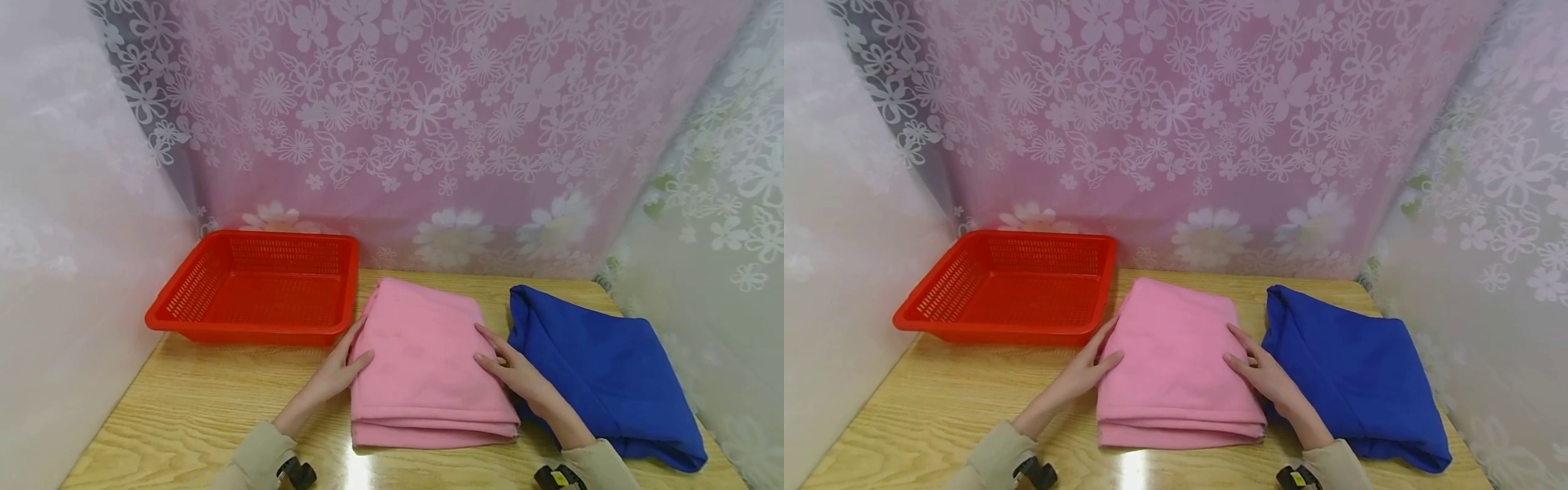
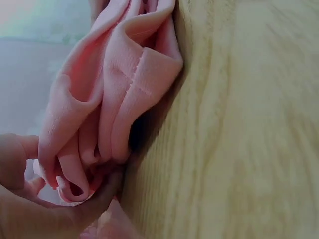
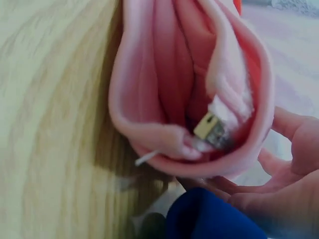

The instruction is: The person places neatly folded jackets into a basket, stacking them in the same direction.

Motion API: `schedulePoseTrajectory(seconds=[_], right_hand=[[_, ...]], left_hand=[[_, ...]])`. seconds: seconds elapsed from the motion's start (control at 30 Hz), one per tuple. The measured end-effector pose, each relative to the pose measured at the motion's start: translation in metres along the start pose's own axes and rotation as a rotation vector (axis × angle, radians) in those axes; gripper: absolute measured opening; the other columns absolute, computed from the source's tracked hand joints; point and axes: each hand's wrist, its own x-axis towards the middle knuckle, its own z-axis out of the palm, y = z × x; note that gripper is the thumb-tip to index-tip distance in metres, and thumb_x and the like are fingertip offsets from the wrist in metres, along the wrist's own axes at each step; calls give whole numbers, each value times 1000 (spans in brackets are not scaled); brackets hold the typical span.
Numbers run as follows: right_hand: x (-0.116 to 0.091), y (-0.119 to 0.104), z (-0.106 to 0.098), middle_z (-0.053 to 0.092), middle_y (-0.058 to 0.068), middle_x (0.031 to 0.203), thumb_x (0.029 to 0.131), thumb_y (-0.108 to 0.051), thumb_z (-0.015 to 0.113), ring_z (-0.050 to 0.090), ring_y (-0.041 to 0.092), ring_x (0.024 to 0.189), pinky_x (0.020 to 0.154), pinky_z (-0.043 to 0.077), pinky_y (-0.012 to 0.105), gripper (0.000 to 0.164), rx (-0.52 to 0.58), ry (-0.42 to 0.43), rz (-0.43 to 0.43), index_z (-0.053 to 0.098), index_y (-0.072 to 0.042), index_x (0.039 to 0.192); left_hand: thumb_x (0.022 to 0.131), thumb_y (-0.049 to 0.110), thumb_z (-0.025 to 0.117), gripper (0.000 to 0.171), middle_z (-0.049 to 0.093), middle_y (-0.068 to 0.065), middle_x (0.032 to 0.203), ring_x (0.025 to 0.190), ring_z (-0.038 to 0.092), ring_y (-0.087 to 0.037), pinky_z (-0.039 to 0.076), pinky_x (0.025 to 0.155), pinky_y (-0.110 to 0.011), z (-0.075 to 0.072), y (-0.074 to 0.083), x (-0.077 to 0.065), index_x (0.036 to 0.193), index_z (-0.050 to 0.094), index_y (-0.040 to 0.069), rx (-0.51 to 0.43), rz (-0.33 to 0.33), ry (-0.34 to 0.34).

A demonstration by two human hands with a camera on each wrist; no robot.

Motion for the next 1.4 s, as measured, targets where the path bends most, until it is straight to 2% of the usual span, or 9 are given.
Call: schedulePoseTrajectory(seconds=[0.13, 0.3, 0.47, 0.67, 0.83, 0.97, 1.17, 1.27, 1.4], right_hand=[[-1, 3, -1, 21, 26, 161, 104, -33, 59, 46, 43, 134, 95, 52, 42, 72, 144, -27, 2, 19, -32, 163], [-4, 6, -2, 20, 25, 160, 104, -27, 59, 46, 40, 134, 96, 52, 40, 73, 276, -66, -5, 16, -32, 164], [-7, 7, -1, 22, 23, 159, 104, -24, 60, 46, 38, 132, 94, 52, 40, 74, 315, -58, -5, 17, -34, 163], [-10, 9, 0, 16, 21, 164, 103, -20, 61, 37, 41, 140, 98, 50, 41, 75, 351, -48, -11, 18, -33, 163], [-13, 8, -1, 11, 18, 167, 102, -17, 62, 26, 41, 147, 101, 47, 37, 77, 378, -45, -31, 17, -30, 164], [-18, 7, -5, 7, 16, 168, 102, -17, 62, 27, 40, 146, 99, 48, 36, 77, 376, -39, -35, 17, -28, 164], [-29, 2, -15, 15, 20, 163, 103, -17, 60, 49, 33, 130, 94, 53, 41, 76, 389, -37, -24, 16, -28, 164], [-33, -4, -19, 18, 20, 161, 104, -16, 59, 53, 29, 126, 94, 54, 42, 76, 404, -38, -29, 16, -31, 164], [-37, -12, -26, 20, 19, 159, 104, -16, 58, 54, 26, 125, 95, 54, 42, 74, 408, -30, -49, 16, -33, 163]], left_hand=[[102, 15, 61, 72, 17, -15, 168, 154, 16, -36, 14, 122, -58, 1, -4, 0, 163, 22, 17, -38, 34, -23], [102, 12, 61, 71, 20, -17, 167, 152, 20, -37, 17, 121, -59, 3, -4, -1, 162, 25, 16, -64, 66, -8], [100, 10, 63, 68, 28, -20, 163, 144, 34, -40, 28, 117, -59, 6, -3, -3, 160, 31, 13, -88, 95, 17], [101, 13, 63, 67, 29, -14, 163, 138, 42, -34, 37, 111, -49, 9, -4, -5, 160, 32, 21, -173, 39, -1], [100, 11, 63, 68, 33, -12, 161, 133, 47, -31, 46, 102, -37, 12, -1, -6, 160, 34, 25, -237, 19, -3], [101, 12, 62, 67, 36, -16, 159, 126, 52, -31, 52, 90, -31, 14, 6, -8, 160, 34, 24, -273, 33, -23], [101, 13, 63, 66, 35, -13, 160, 121, 55, -30, 56, 85, -32, 18, 19, -8, 159, 36, 27, -282, 39, -20], [99, 12, 65, 63, 41, -12, 156, 117, 58, -30, 58, 81, -34, 18, 30, -8, 156, 42, 27, -309, 33, 1], [97, 14, 69, 57, 50, -15, 147, 107, 64, -27, 61, 76, -39, 14, 49, -6, 150, 51, 28, -355, -10, 16]])
